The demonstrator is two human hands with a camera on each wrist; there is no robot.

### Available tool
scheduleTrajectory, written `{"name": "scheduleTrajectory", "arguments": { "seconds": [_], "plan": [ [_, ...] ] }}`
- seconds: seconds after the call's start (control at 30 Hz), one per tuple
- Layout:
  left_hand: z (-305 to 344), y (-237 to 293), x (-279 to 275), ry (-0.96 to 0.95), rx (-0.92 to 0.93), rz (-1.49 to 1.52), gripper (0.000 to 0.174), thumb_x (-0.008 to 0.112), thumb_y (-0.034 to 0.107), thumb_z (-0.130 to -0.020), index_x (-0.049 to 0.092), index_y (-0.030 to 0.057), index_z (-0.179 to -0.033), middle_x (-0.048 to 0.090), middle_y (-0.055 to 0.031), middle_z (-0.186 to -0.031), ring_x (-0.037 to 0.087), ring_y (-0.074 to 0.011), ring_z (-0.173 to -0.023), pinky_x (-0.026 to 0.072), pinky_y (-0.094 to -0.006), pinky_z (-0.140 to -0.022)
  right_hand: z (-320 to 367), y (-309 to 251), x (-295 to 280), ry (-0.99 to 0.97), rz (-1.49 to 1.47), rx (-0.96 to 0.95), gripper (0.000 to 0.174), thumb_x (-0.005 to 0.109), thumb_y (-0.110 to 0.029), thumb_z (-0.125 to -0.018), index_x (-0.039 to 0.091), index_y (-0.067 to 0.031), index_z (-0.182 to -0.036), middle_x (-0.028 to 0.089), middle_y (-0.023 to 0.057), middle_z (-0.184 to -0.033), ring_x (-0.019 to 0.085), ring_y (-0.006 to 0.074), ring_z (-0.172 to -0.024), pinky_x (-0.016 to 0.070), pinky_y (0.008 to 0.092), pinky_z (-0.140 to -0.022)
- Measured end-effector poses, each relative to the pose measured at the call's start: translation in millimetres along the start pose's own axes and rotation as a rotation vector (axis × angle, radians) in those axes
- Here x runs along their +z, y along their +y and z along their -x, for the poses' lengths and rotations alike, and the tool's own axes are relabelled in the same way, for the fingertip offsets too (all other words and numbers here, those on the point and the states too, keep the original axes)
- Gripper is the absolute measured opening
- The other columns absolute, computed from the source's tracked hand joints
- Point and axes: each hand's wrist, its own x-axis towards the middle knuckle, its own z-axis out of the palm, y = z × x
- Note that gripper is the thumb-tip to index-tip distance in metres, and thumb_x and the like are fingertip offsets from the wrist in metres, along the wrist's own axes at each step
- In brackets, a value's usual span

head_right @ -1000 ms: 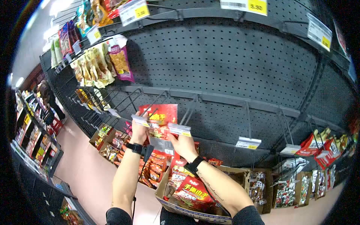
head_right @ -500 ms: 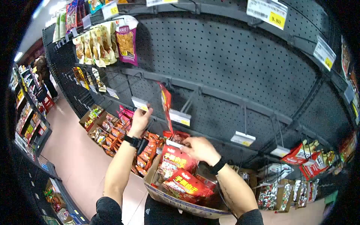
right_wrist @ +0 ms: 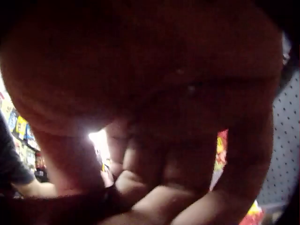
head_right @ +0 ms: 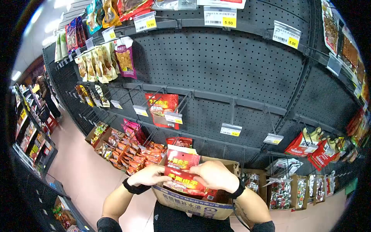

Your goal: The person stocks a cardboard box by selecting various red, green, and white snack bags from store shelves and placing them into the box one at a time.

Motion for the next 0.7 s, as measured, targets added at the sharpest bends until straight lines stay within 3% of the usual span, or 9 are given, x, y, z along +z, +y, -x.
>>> {"name": "scheduleTrajectory", "arguments": {
  "seconds": [0.03, 0.1, 0.17, 0.27, 0.3, 0.4, 0.53, 0.67, 0.7],
  "plan": [
    [2, 6, 0, 0.115, -0.073, 0.387, 0.027, 0.060, 0.023, -0.097, 0.064, 0.0019, -0.114, 0.070, -0.0056, -0.090, 0.067, -0.0150, -0.078, 0.0528, -0.0329, -0.066, -3, -10, -7, 0.164, 0.040, 0.032, 0.019, 0.067, -0.020, -0.086, 0.065, -0.0081, -0.101, 0.068, 0.0136, -0.085, 0.067, 0.0335, -0.079, 0.0525, 0.0425, -0.068],
    [6, 25, -15, 0.418, -0.118, 0.374, 0.024, 0.050, 0.009, -0.101, 0.060, -0.0009, -0.121, 0.067, -0.0047, -0.107, 0.064, -0.0135, -0.094, 0.0533, -0.0319, -0.084, -20, -28, -23, 0.509, -0.097, -0.059, 0.021, 0.070, -0.017, -0.086, 0.066, -0.0047, -0.102, 0.068, 0.0146, -0.087, 0.067, 0.0313, -0.077, 0.0538, 0.0367, -0.067],
    [3, 0, -30, 0.745, 0.196, 0.680, 0.022, 0.051, 0.009, -0.101, 0.059, 0.0000, -0.119, 0.066, -0.0066, -0.111, 0.063, -0.0149, -0.099, 0.0508, -0.0317, -0.090, -39, -42, -26, 0.634, -0.235, -0.019, 0.024, 0.071, -0.017, -0.086, 0.066, -0.0020, -0.105, 0.067, 0.0166, -0.086, 0.067, 0.0307, -0.076, 0.0542, 0.0355, -0.068],
    [16, -10, -55, 0.949, 0.261, 0.751, 0.021, 0.053, 0.009, -0.100, 0.058, 0.0019, -0.119, 0.065, -0.0069, -0.116, 0.061, -0.0167, -0.103, 0.0481, -0.0334, -0.093, -84, -35, 14, 0.661, -0.295, -0.079, 0.025, 0.064, -0.022, -0.091, 0.062, -0.0019, -0.105, 0.066, 0.0184, -0.087, 0.067, 0.0353, -0.079, 0.0540, 0.0415, -0.069],
    [16, -18, -62, 1.022, 0.308, 0.722, 0.020, 0.055, 0.009, -0.099, 0.060, 0.0030, -0.117, 0.066, -0.0041, -0.110, 0.062, -0.0135, -0.096, 0.0488, -0.0297, -0.087, -99, -31, 30, 0.591, -0.215, -0.049, 0.027, 0.063, -0.026, -0.092, 0.060, -0.0009, -0.102, 0.065, 0.0191, -0.083, 0.066, 0.0363, -0.076, 0.0533, 0.0431, -0.067],
    [23, -34, -83, 1.157, 0.319, 0.573, 0.017, 0.057, 0.009, -0.098, 0.064, 0.0042, -0.112, 0.067, -0.0001, -0.101, 0.059, -0.0064, -0.085, 0.0463, -0.0223, -0.076, -139, -39, 60, 0.505, -0.284, -0.057, 0.028, 0.060, -0.029, -0.094, 0.060, -0.0010, -0.095, 0.064, 0.0212, -0.078, 0.065, 0.0393, -0.073, 0.0506, 0.0474, -0.062],
    [10, -71, -126, 1.204, 0.143, 0.492, 0.020, 0.059, 0.014, -0.098, 0.064, 0.0002, -0.113, 0.068, -0.0029, -0.106, 0.062, -0.0111, -0.090, 0.0494, -0.0267, -0.080, -195, -26, 83, 0.496, -0.436, 0.078, 0.032, 0.056, -0.031, -0.095, 0.061, 0.0005, -0.091, 0.064, 0.0251, -0.078, 0.063, 0.0441, -0.075, 0.0499, 0.0503, -0.067],
    [-9, -88, -174, 1.060, -0.032, 0.262, 0.020, 0.064, 0.011, -0.095, 0.066, -0.0028, -0.109, 0.071, -0.0062, -0.100, 0.064, -0.0108, -0.085, 0.0512, -0.0268, -0.077, -222, 2, 104, 0.393, -0.522, 0.191, 0.038, 0.056, -0.037, -0.095, 0.063, 0.0001, -0.088, 0.066, 0.0246, -0.082, 0.064, 0.0428, -0.076, 0.0508, 0.0477, -0.068],
    [-15, -97, -183, 1.013, -0.056, 0.235, 0.019, 0.065, 0.010, -0.094, 0.066, -0.0029, -0.108, 0.071, -0.0061, -0.099, 0.064, -0.0106, -0.084, 0.0511, -0.0265, -0.076, -223, 3, 106, 0.323, -0.697, 0.338, 0.038, 0.057, -0.037, -0.095, 0.063, -0.0001, -0.087, 0.066, 0.0245, -0.083, 0.064, 0.0424, -0.078, 0.0501, 0.0477, -0.069]
  ]
}}
